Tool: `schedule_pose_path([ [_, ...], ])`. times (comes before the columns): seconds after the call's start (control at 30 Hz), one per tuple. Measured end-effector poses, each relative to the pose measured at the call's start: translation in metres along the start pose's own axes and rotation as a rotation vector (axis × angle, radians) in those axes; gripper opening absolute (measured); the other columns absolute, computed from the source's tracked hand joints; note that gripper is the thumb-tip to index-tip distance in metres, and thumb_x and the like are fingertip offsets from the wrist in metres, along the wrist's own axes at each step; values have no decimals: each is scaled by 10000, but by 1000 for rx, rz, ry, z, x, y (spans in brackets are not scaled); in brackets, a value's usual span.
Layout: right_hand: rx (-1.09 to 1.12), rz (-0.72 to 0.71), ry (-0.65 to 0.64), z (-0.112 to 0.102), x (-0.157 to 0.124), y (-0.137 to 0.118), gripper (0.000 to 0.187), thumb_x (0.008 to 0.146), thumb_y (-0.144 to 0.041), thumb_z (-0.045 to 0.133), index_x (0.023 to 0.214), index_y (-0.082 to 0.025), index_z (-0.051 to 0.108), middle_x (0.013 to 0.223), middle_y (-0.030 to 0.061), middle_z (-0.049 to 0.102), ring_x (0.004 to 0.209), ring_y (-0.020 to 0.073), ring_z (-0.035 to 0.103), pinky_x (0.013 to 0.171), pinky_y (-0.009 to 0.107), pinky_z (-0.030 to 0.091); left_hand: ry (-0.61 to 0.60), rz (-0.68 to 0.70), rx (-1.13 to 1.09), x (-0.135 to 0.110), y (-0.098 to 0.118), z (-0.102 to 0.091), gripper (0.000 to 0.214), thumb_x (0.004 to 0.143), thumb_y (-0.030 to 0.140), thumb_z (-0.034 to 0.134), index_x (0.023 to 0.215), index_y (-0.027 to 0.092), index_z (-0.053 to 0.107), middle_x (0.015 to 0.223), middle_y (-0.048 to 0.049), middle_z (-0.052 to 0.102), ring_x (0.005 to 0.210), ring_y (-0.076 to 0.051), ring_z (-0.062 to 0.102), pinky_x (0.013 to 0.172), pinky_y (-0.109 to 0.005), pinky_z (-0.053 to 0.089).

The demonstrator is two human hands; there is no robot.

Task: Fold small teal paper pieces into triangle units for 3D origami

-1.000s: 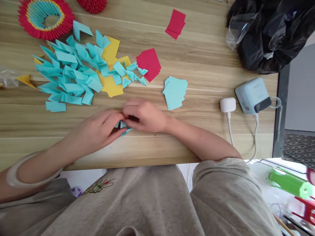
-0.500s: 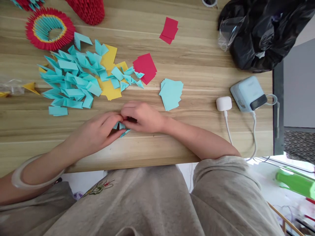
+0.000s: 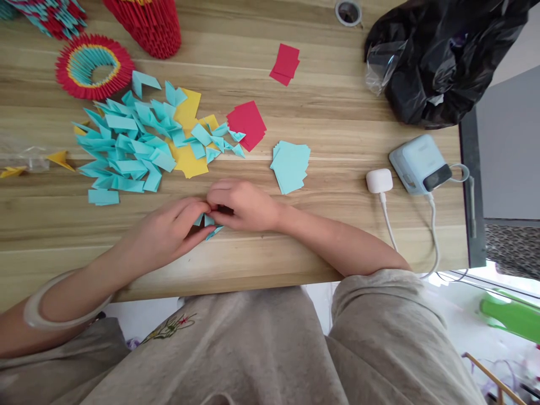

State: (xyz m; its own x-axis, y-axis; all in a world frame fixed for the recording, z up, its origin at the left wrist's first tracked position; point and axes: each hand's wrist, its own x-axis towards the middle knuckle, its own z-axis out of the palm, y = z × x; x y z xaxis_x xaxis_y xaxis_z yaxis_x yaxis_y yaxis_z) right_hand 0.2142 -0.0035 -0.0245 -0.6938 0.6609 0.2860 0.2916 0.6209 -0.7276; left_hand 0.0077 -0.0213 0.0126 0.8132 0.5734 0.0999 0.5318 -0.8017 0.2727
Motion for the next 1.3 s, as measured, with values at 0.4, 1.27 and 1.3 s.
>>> schedule_pose_path([
  [0.4, 6, -5, 6, 1, 0, 1, 172, 907, -203, 488, 758, -132, 536, 747, 20, 533, 726, 87, 471, 699, 210, 398, 27, 10, 23, 0, 0, 1, 221, 996, 288, 398, 1000, 110, 529, 881, -88, 610, 788, -225, 622, 646, -307, 471],
  [1.27, 20, 2, -20, 0, 1, 0, 187, 920, -227, 470, 761, -140, 517, 748, 25, 534, 725, 96, 469, 701, 215, 394, -13, -10, -21, -2, 0, 1, 190, 983, 282, 413, 1016, 124, 513, 942, -96, 624, 872, -247, 625, 728, -359, 519],
  [1.3, 21, 3, -21, -1, 1, 0, 190, 921, -229, 468, 759, -140, 515, 747, 26, 533, 726, 96, 469, 701, 215, 393, -10, -9, -19, -2, 0, 1, 189, 982, 282, 414, 1013, 124, 514, 937, -96, 623, 868, -249, 626, 724, -361, 520],
])
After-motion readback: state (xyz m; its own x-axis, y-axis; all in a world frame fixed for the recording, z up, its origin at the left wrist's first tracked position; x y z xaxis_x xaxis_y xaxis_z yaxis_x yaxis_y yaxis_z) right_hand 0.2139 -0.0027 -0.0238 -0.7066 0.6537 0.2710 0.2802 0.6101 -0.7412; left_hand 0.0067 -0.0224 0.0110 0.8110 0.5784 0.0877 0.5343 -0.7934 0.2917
